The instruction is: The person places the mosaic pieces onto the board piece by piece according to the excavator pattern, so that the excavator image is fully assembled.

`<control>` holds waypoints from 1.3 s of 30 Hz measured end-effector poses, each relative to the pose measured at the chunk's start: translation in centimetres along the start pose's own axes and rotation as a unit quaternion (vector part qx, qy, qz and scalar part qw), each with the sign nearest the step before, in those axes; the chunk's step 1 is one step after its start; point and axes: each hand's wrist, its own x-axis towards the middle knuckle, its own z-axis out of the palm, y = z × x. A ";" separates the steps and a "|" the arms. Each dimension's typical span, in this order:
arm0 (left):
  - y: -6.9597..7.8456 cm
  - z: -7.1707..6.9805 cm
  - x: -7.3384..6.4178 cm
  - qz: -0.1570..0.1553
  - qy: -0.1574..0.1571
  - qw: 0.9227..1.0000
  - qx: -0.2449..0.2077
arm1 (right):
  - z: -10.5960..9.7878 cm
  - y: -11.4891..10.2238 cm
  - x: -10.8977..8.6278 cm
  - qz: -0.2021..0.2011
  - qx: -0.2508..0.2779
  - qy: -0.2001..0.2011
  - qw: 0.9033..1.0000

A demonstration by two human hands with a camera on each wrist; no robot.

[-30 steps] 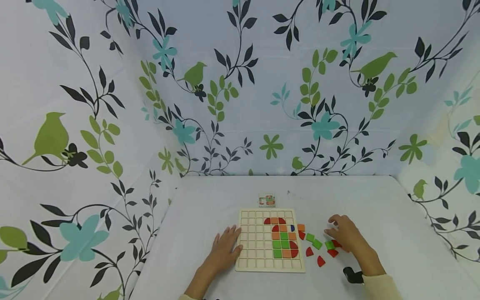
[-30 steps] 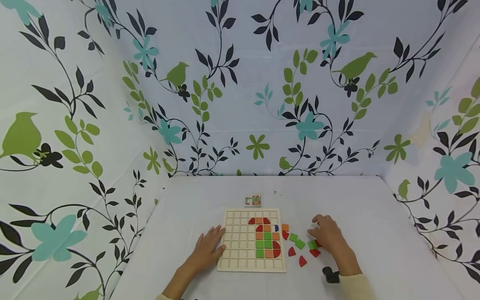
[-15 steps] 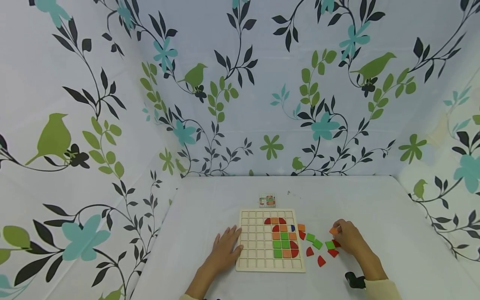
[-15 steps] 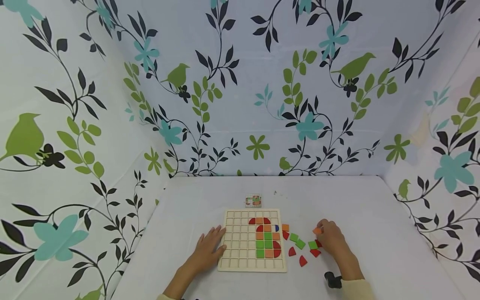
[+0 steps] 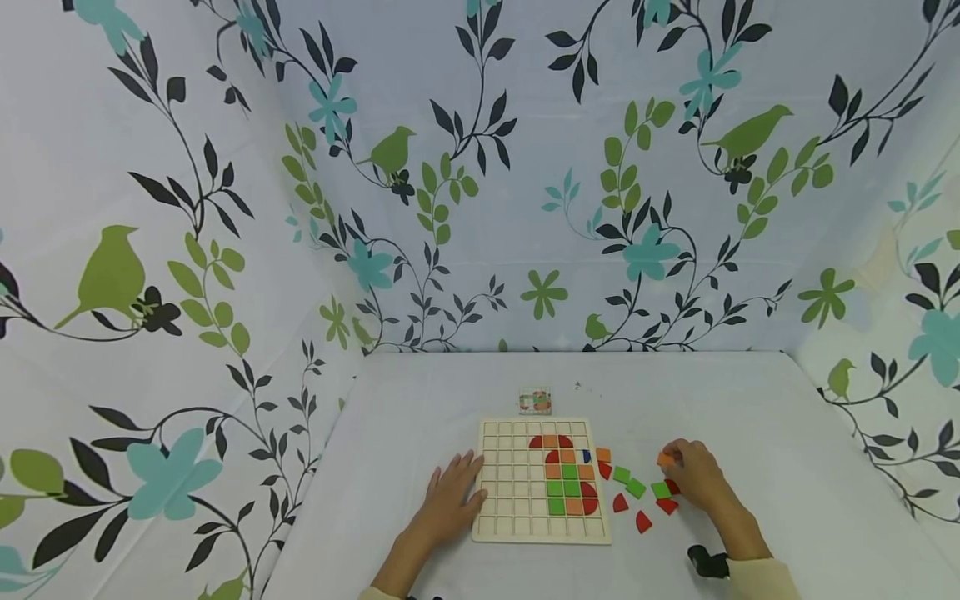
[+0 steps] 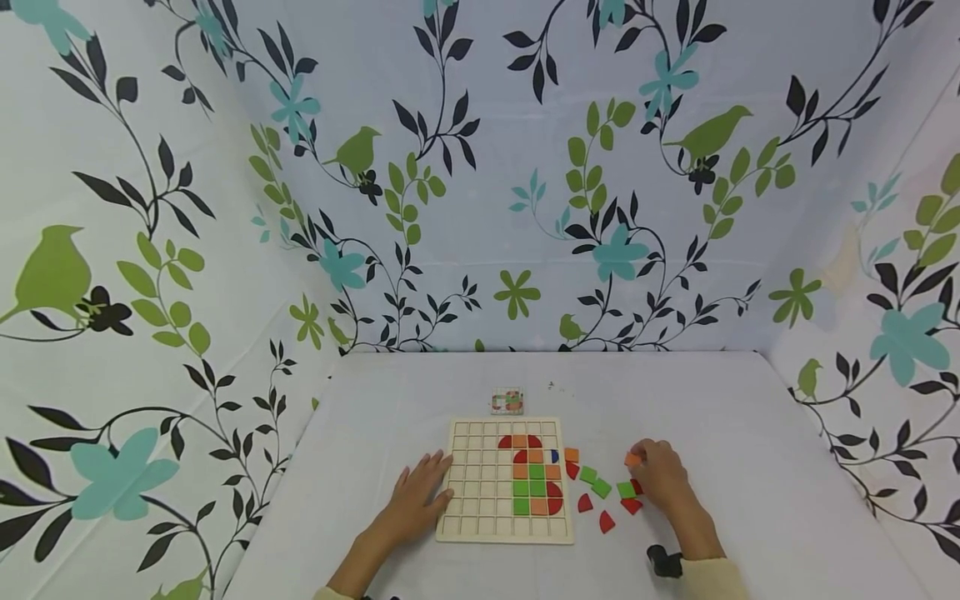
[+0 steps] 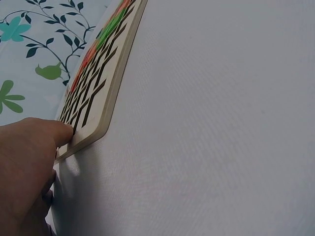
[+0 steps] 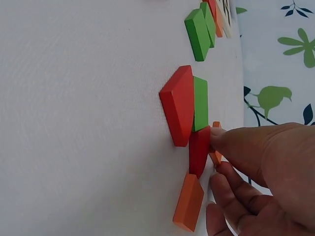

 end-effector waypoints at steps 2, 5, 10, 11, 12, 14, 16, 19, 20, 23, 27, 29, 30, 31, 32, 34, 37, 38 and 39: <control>0.0 -0.1 0.1 0.000 0.000 1.000 0.002 | 0.0 -0.2 0.1 -0.001 0.009 -0.003 1.000; 0.0 -0.1 0.2 0.000 0.001 1.000 0.005 | 0.1 -0.3 0.4 -0.004 0.021 -0.005 1.000; 0.1 -0.2 0.2 0.003 0.002 1.000 0.005 | 0.7 -0.1 1.1 -0.007 0.026 -0.007 1.000; 0.1 -0.2 0.2 0.004 0.003 1.000 0.005 | 0.9 -0.1 1.2 -0.006 0.026 -0.009 1.000; 0.0 -0.2 0.2 0.004 0.003 1.000 0.005 | 1.0 -0.2 1.4 -0.006 0.026 -0.009 1.000; 0.0 -0.1 0.2 0.003 0.003 1.000 0.007 | 1.3 -0.6 1.7 -0.008 0.027 -0.009 1.000; -0.1 0.0 0.2 0.003 0.004 1.000 0.006 | 1.6 -1.0 2.1 -0.008 0.027 -0.011 1.000; -0.2 0.0 0.1 0.004 0.002 1.000 0.005 | 2.1 -1.5 2.6 -0.005 0.027 -0.014 1.000; -0.2 0.0 0.1 0.004 0.002 1.000 0.004 | 2.2 -1.6 2.8 -0.004 0.026 -0.016 1.000; -0.2 0.0 0.1 0.005 0.001 1.000 0.001 | 2.7 -2.2 3.3 -0.004 0.019 -0.020 1.000; -0.1 0.1 0.1 0.004 0.004 1.000 0.003 | 3.3 -3.5 3.9 -0.007 0.015 -0.024 1.000; -0.1 0.1 0.1 0.004 0.006 1.000 0.004 | 3.6 -4.4 4.0 -0.011 0.019 -0.027 0.999; 0.0 0.1 0.1 0.004 0.006 1.000 0.004 | 3.8 -4.9 4.1 -0.015 0.022 -0.028 0.999; 0.0 0.1 0.0 0.004 0.006 1.000 0.003 | 4.0 -5.4 4.1 -0.020 0.023 -0.029 0.999; 0.0 0.1 0.0 0.003 0.006 1.000 0.002 | 4.3 -5.8 4.2 -0.025 0.024 -0.030 0.999; 0.0 0.1 0.0 0.002 0.006 1.000 0.001 | 5.0 -6.8 4.3 -0.033 0.024 -0.033 0.999; -0.1 0.1 0.0 0.001 0.006 1.000 0.002 | 6.1 -8.2 4.4 -0.052 0.013 -0.036 0.998; -0.1 0.1 0.0 0.001 0.006 1.000 0.003 | 6.4 -8.7 4.5 -0.059 0.010 -0.037 0.998; -0.1 0.1 0.0 0.002 0.007 1.000 0.003 | 6.7 -9.2 4.5 -0.066 0.006 -0.039 0.997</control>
